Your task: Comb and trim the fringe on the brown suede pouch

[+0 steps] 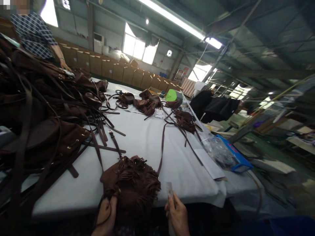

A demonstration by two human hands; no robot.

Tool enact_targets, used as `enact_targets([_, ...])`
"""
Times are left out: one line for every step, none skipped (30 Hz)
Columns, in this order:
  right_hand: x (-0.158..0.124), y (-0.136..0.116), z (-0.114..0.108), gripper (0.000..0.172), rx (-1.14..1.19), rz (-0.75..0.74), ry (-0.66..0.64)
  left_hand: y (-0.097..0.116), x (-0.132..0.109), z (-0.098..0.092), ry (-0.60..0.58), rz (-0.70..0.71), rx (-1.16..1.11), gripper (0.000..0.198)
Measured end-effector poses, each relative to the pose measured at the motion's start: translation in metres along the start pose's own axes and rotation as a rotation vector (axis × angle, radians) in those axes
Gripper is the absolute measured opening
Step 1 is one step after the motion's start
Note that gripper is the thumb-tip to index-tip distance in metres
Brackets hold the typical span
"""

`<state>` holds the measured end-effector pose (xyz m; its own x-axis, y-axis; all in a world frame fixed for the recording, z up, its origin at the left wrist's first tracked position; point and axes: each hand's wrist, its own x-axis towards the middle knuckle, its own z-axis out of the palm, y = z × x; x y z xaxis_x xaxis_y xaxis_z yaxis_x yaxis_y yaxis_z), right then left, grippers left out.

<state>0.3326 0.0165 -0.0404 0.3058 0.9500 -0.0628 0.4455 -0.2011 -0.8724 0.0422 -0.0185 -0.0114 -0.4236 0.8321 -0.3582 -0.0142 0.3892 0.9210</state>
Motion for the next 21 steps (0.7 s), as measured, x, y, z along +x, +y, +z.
enact_targets([0.0,-0.005,0.004,0.057,0.163,0.119,0.004,-0.001,0.006,-0.005,-0.003,-0.022,-0.034,0.048])
enact_targets([-0.001,-0.008,0.006,0.065,0.291,0.206,0.009,-0.003,0.012,-0.01,0.004,-0.036,-0.072,0.047])
enact_targets([-0.004,-0.011,0.008,0.071,0.377,0.255,0.01,-0.004,0.018,-0.014,0.025,-0.039,-0.104,0.045])
enact_targets([-0.007,-0.013,0.01,0.076,0.418,0.269,0.013,-0.006,0.023,-0.017,0.056,-0.036,-0.124,0.042])
enact_targets([-0.011,-0.015,0.012,0.081,0.42,0.253,0.019,-0.009,0.026,-0.018,0.088,-0.033,-0.131,0.04])
enact_targets([-0.017,-0.017,0.016,0.084,0.396,0.215,0.023,-0.012,0.028,-0.018,0.12,-0.035,-0.129,0.04])
enact_targets([-0.023,-0.021,0.022,0.085,0.353,0.161,0.023,-0.017,0.028,-0.017,0.145,-0.038,-0.116,0.039])
enact_targets([-0.029,-0.025,0.029,0.083,0.292,0.088,0.022,-0.022,0.028,-0.015,0.153,-0.028,-0.084,0.039])
enact_targets([-0.035,-0.03,0.037,0.076,0.21,-0.003,0.012,-0.027,0.026,-0.013,0.14,0.0,-0.035,0.04])
enact_targets([-0.04,-0.036,0.047,0.066,0.113,-0.112,-0.013,-0.033,0.024,-0.011,0.121,0.039,0.022,0.04])
enact_targets([-0.044,-0.041,0.057,0.056,0.01,-0.244,-0.047,-0.039,0.021,-0.009,0.099,0.082,0.08,0.04])
enact_targets([-0.046,-0.045,0.067,0.049,-0.097,-0.398,-0.077,-0.045,0.019,-0.009,0.075,0.118,0.123,0.041])
enact_targets([-0.047,-0.047,0.076,0.045,-0.208,-0.567,-0.103,-0.05,0.017,-0.009,0.05,0.136,0.136,0.041])
enact_targets([-0.046,-0.048,0.085,0.047,-0.323,-0.732,-0.125,-0.053,0.016,-0.01,0.034,0.132,0.116,0.041])
enact_targets([-0.044,-0.048,0.092,0.051,-0.437,-0.878,-0.142,-0.056,0.016,-0.011,0.026,0.115,0.082,0.041])
enact_targets([-0.04,-0.045,0.099,0.056,-0.544,-0.989,-0.156,-0.057,0.016,-0.012,0.023,0.097,0.049,0.041])
enact_targets([-0.036,-0.041,0.104,0.061,-0.639,-1.051,-0.165,-0.058,0.017,-0.014,0.024,0.084,0.023,0.041])
enact_targets([-0.031,-0.037,0.108,0.065,-0.718,-1.07,-0.166,-0.058,0.018,-0.014,0.027,0.074,0.006,0.041])
enact_targets([-0.024,-0.031,0.111,0.07,-0.779,-1.055,-0.152,-0.057,0.019,-0.015,0.024,0.065,-0.01,0.042])
enact_targets([-0.016,-0.026,0.112,0.073,-0.828,-1.023,-0.121,-0.056,0.019,-0.014,0.013,0.054,-0.033,0.042])
enact_targets([-0.008,-0.022,0.112,0.075,-0.872,-0.985,-0.081,-0.055,0.018,-0.013,-0.01,0.037,-0.072,0.042])
